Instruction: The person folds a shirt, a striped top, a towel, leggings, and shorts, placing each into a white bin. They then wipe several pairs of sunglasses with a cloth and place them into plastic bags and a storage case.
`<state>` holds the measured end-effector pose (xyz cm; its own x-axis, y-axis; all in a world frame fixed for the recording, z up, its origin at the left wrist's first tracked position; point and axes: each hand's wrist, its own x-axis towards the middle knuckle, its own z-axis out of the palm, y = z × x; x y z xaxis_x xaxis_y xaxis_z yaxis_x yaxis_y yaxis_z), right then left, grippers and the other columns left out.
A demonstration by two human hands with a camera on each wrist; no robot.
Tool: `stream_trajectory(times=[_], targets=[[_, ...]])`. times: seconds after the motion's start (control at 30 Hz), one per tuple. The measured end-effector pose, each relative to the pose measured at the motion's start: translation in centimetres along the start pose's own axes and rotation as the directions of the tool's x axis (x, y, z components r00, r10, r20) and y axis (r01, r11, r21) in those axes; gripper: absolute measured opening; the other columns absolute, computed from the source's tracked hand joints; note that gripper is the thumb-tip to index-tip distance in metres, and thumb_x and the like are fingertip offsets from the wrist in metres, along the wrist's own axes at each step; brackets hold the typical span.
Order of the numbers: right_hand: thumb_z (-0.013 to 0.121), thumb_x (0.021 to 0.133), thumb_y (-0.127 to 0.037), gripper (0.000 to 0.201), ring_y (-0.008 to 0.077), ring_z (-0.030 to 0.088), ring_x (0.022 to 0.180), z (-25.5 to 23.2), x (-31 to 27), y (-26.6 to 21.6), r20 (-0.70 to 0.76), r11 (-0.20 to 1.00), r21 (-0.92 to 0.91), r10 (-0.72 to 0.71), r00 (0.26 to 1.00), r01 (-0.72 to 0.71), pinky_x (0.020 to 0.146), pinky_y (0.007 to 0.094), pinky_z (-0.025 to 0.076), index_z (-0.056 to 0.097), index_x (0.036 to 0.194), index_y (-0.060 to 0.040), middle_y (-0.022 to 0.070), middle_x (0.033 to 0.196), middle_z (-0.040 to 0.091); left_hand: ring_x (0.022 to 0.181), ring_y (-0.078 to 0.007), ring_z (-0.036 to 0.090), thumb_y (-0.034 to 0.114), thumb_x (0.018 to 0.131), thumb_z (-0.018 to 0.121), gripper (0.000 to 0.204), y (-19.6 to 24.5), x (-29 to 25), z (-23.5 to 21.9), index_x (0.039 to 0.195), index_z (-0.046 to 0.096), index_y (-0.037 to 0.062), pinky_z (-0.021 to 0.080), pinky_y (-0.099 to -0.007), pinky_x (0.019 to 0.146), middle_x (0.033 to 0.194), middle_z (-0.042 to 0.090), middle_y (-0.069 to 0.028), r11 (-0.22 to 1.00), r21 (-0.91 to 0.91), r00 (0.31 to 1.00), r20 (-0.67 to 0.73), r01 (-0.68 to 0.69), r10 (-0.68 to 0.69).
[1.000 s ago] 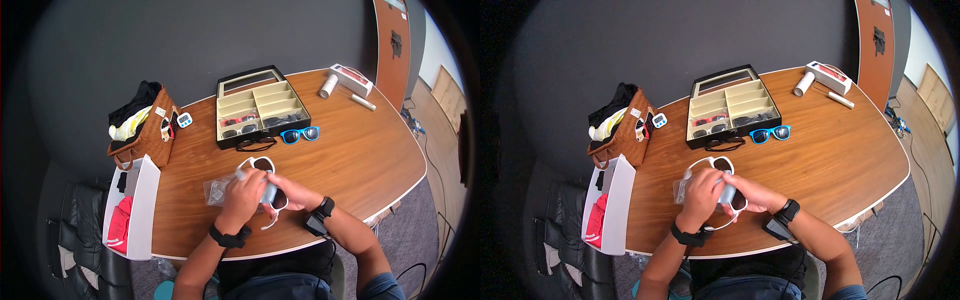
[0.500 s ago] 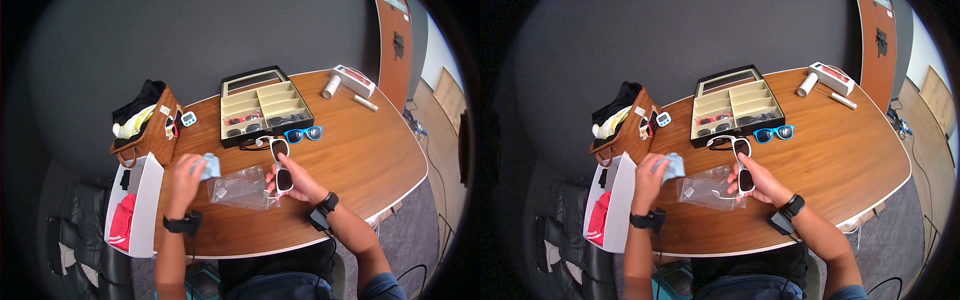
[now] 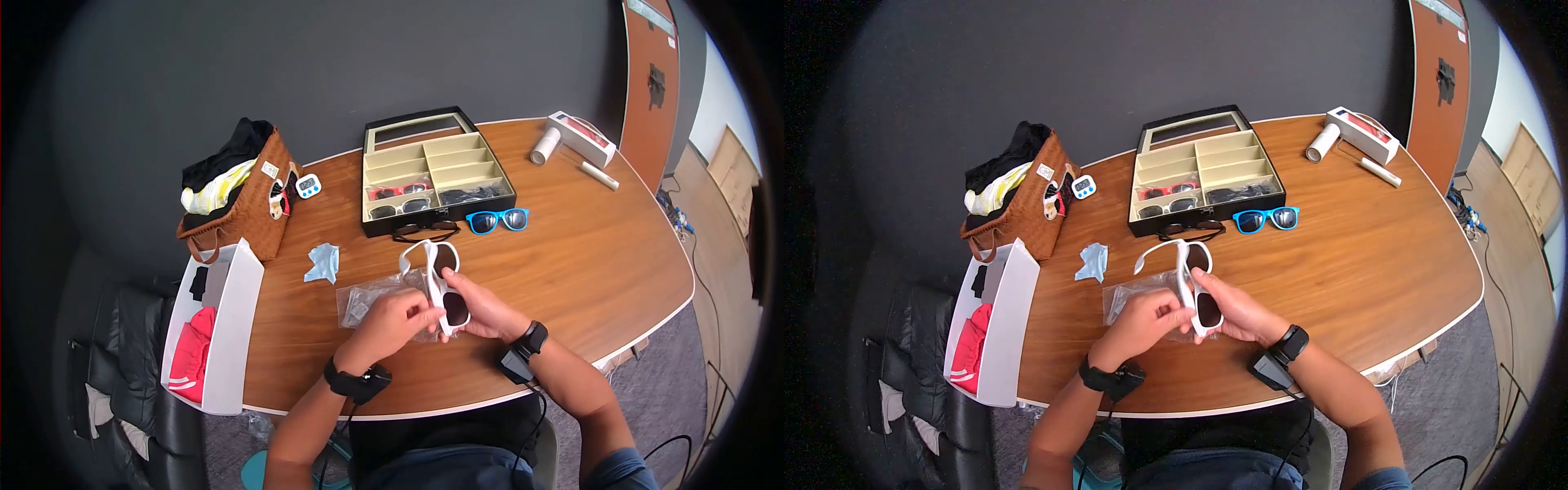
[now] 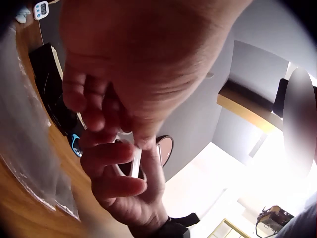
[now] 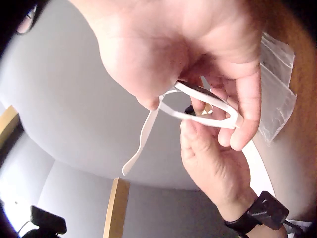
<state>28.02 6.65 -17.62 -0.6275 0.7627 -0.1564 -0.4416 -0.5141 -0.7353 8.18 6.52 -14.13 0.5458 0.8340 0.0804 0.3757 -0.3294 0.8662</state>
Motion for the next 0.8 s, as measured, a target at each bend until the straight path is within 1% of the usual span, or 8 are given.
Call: stream_trajectory(times=[0.13, 0.17, 0.23, 0.37, 0.47, 0.63, 0.73, 0.8], targets=[[0.033, 0.102, -0.051, 0.05, 0.0217, 0.067, 0.064, 0.7, -0.5, -0.5, -0.073, 0.999, -0.037, 0.015, 0.997, -0.017, 0.048, 0.0322, 0.055, 0.053, 0.103, -0.005, 0.011, 0.08, 0.065, 0.059, -0.0088, 0.052, 0.027, 0.091, 0.067, 0.03, -0.3, 0.5, -1.4, 0.075, 0.063, 0.0015, 0.042, -0.0274, 0.055, 0.063, 0.057, -0.0028, 0.998, 0.056, 1.0, -0.017, 0.001, 0.0], [0.033, 0.102, -0.051, 0.05, 0.0217, 0.067, 0.064, 0.5, -0.6, -0.6, -0.076, 0.999, -0.031, 0.014, 0.997, -0.016, 0.048, 0.0322, 0.055, 0.053, 0.103, -0.005, 0.011, 0.08, 0.065, 0.06, -0.0087, 0.051, 0.028, 0.094, 0.063, 0.032, -0.7, 0.5, -1.7, 0.076, 0.06, 0.0021, 0.042, -0.0264, 0.055, 0.066, 0.056, -0.0003, 0.97, -0.212, 0.988, -0.067, 0.121, -0.138], [0.031, 0.102, -0.051, 0.051, 0.0202, 0.065, 0.062, 0.2, -0.4, -0.7, 0.056, 0.999, -0.017, -0.049, 0.997, 0.05, 0.048, 0.0313, 0.053, 0.053, 0.104, -0.0056, 0.0106, 0.081, 0.065, 0.063, -0.0066, 0.05, 0.029, 0.097, 0.06, 0.031, -1.5, 0.8, -3.7, 0.081, 0.06, 0.0026, 0.042, -0.0241, 0.058, 0.07, 0.056, 0.0018, 0.831, -0.555, 0.986, -0.115, 0.037, -0.121], [0.031, 0.103, -0.05, 0.05, 0.0171, 0.062, 0.06, 0.9, -0.7, -0.9, 0.053, 0.996, -0.086, 0.015, 0.998, -0.011, 0.047, 0.0288, 0.049, 0.053, 0.104, -0.0058, 0.0101, 0.082, 0.064, 0.067, -0.0041, 0.05, 0.026, 0.097, 0.06, 0.027, -1.5, 0.8, -3.6, 0.082, 0.061, 0.0037, 0.041, -0.0218, 0.06, 0.07, 0.055, 0.0024, 0.757, -0.653, 0.998, -0.068, -0.032, -0.016], [0.034, 0.103, -0.047, 0.046, 0.0153, 0.06, 0.06, 1.4, -1.3, -1.2, 0.088, 0.995, -0.103, 0.004, 0.996, 0.006, 0.047, 0.0265, 0.047, 0.054, 0.107, -0.0066, 0.009, 0.082, 0.064, 0.066, -0.0027, 0.049, 0.021, 0.095, 0.064, 0.022, -0.6, 1.2, -1.7, 0.083, 0.062, 0.0028, 0.04, -0.0209, 0.058, 0.071, 0.056, 0.0049, 0.961, -0.277, 0.999, -0.044, 0.006, -0.019], [0.042, 0.103, -0.036, 0.035, 0.0087, 0.049, 0.059, 0.0, -1.3, -1.8, -0.061, 0.999, -0.037, -0.039, 0.997, 0.036, 0.045, 0.0216, 0.035, 0.052, 0.118, -0.0066, 0.0059, 0.081, 0.06, 0.066, -0.0039, 0.049, 0.024, 0.095, 0.063, 0.027, -1.1, 0.9, -1.5, 0.081, 0.063, 0.0012, 0.04, -0.0237, 0.057, 0.069, 0.058, 0.0023, 0.976, -0.212, 0.996, -0.069, 0.042, -0.058], [0.05, 0.101, -0.031, 0.031, 0.0071, 0.047, 0.059, 0.2, -1.7, -2.8, -0.066, 0.99, -0.103, -0.099, 0.993, 0.092, 0.044, 0.0212, 0.034, 0.05, 0.121, -0.0071, 0.0035, 0.078, 0.057, 0.059, -0.0097, 0.052, 0.026, 0.09, 0.066, 0.028, -0.6, 0.3, -0.5, 0.077, 0.062, 0.0024, 0.041, -0.0284, 0.053, 0.063, 0.055, -0.0013, 0.975, 0.175, 0.99, -0.049, 0.138, -0.131], [0.06, 0.095, -0.025, 0.034, 0.0061, 0.047, 0.059, 0.3, -1.7, -2.9, -0.157, 0.942, -0.319, -0.159, 0.975, 0.102, 0.045, 0.0212, 0.033, 0.049, 0.123, -0.0075, 0.0003, 0.073, 0.052, 0.059, -0.0163, 0.055, 0.029, 0.087, 0.068, 0.03, -0.8, 0.1, 0.7, 0.076, 0.061, 0.0025, 0.043, -0.0321, 0.054, 0.064, 0.058, -0.0054, 0.941, 0.319, 0.993, -0.039, 0.115, -0.108]])
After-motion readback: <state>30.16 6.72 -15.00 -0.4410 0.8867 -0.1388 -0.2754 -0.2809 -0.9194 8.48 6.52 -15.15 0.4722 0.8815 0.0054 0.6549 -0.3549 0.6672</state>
